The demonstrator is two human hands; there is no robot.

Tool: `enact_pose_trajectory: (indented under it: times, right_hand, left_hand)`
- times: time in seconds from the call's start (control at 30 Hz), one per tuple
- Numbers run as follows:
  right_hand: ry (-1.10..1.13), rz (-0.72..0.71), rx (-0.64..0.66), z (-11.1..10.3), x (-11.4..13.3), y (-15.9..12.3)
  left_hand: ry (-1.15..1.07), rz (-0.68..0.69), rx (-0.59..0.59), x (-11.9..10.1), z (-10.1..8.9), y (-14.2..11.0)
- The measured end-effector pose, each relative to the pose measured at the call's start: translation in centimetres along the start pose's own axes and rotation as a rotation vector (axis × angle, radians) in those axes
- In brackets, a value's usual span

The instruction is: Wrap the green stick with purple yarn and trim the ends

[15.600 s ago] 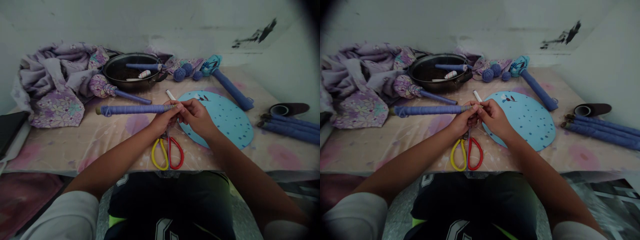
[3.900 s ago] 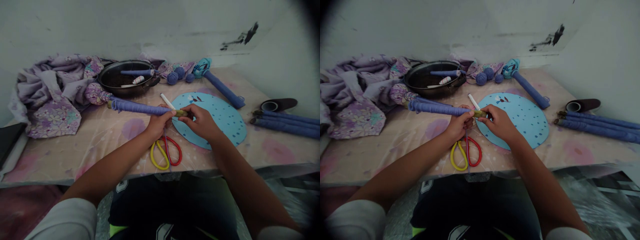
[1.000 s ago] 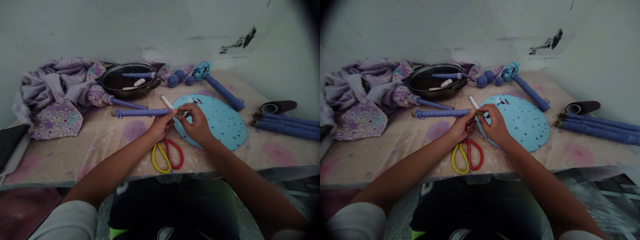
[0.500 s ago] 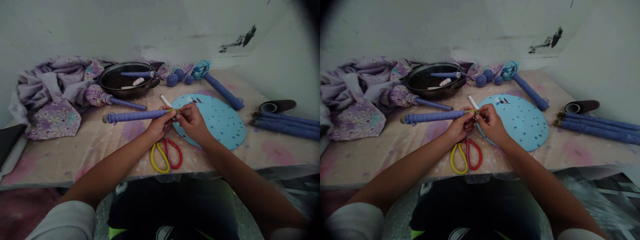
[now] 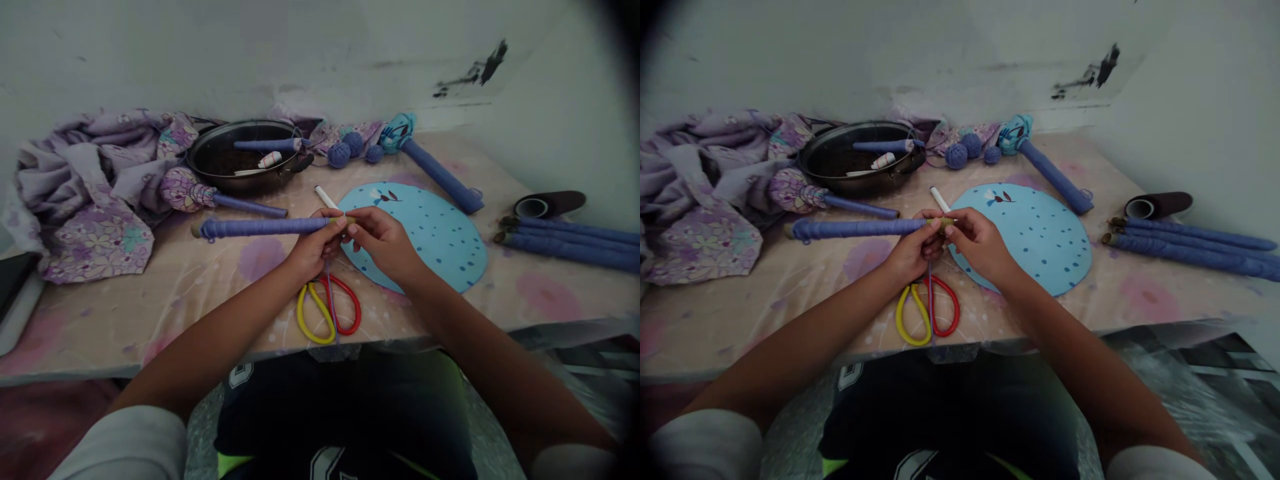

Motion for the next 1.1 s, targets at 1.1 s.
enact_pose_trajectory:
  times: [1.1]
  right_hand:
    - [-0.081, -0.099, -0.033, -0.27, -0.25, 0.03]
  left_hand:
    - [0.031, -0.01, -0.012, 0.01, 0.03, 0.09]
Point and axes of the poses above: each hand's wrist, its own y-axis towards the middle knuckle, its own z-axis out of the palm, x = y × z, the point moved 3 cm from there along y, towards the middle knuckle, and after that the axes turned 5 degrees about x, right-handed, at the moved point
